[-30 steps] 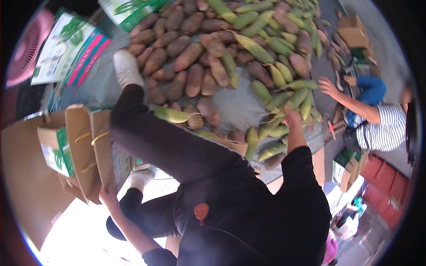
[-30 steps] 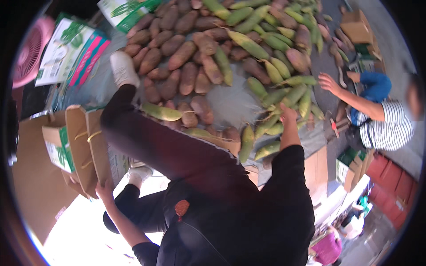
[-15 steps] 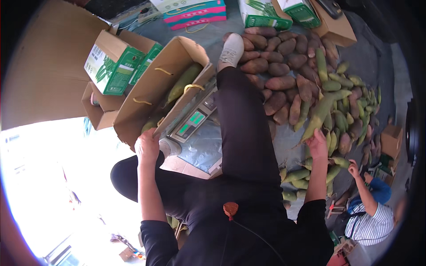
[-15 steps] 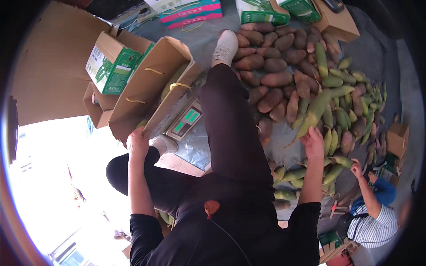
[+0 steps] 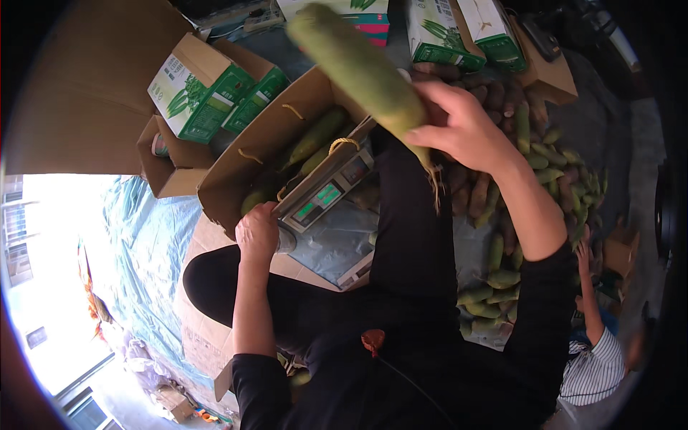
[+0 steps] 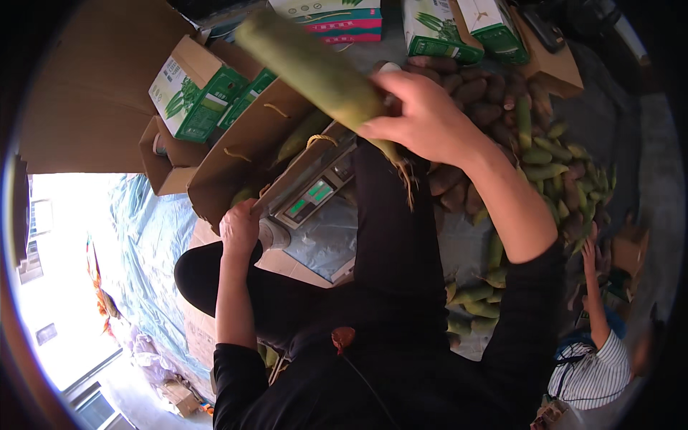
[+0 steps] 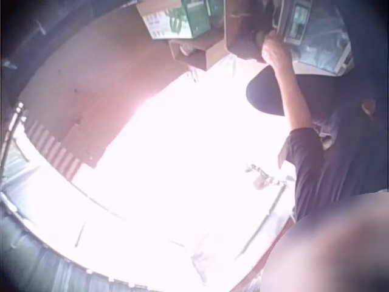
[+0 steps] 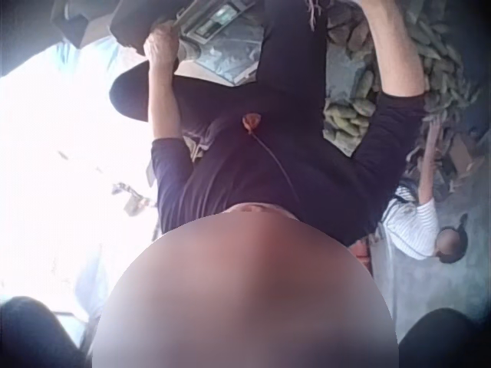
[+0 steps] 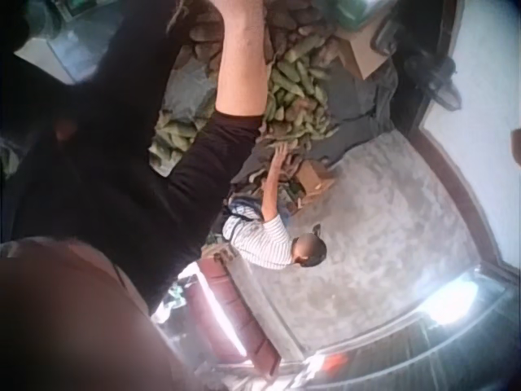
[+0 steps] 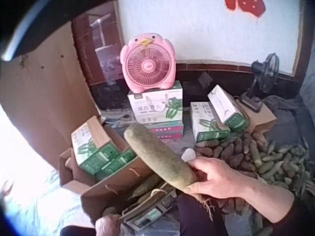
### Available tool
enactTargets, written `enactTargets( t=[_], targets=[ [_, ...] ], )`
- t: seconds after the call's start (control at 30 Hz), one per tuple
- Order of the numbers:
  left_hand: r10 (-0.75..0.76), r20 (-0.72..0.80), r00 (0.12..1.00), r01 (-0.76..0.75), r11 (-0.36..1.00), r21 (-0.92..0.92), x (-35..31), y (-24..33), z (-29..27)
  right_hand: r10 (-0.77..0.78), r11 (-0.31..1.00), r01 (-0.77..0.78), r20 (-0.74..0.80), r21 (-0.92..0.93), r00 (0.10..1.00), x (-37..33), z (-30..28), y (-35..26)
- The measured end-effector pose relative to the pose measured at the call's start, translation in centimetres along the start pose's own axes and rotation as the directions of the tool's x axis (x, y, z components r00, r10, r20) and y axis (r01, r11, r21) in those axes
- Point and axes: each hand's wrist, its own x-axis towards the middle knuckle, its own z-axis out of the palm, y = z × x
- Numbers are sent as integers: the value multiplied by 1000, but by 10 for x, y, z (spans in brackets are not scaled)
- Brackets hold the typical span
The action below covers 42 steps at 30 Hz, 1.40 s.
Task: Sorting and packing green gourds from a floor pile into cardboard boxes for shipping.
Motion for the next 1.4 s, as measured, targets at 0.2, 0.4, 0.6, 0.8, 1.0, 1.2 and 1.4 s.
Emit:
enactTargets(
  t=[0.2,0.4,0.6,0.8,1.0,1.2,1.4],
  targets=[
    [48,-20,999,-47,996,75,-3,-6,-4,-406,656,387,129,-648,905,69,61,-30],
    [200,-66,978,-196,979,62,8,-14,17,-400,691,300,-2,-657,917,92,134,3],
    [207,30,978,-203,973,-107,8,-14,6,-272,912,166,-249,-376,930,28,83,16],
    [215,-4,977,-215,975,-58,11,-16,14,-7,987,-118,-768,-108,640,-99,30,124],
    [238,34,971,-229,959,-164,15,-22,12,588,646,-727,-758,231,282,-286,51,248],
    [250,56,967,-240,960,-141,24,-27,26,549,122,-612,-566,782,-615,-508,114,346],
    [169,46,984,-165,982,-90,18,-35,14,674,69,-53,-86,996,-734,-528,102,302]
  ],
)
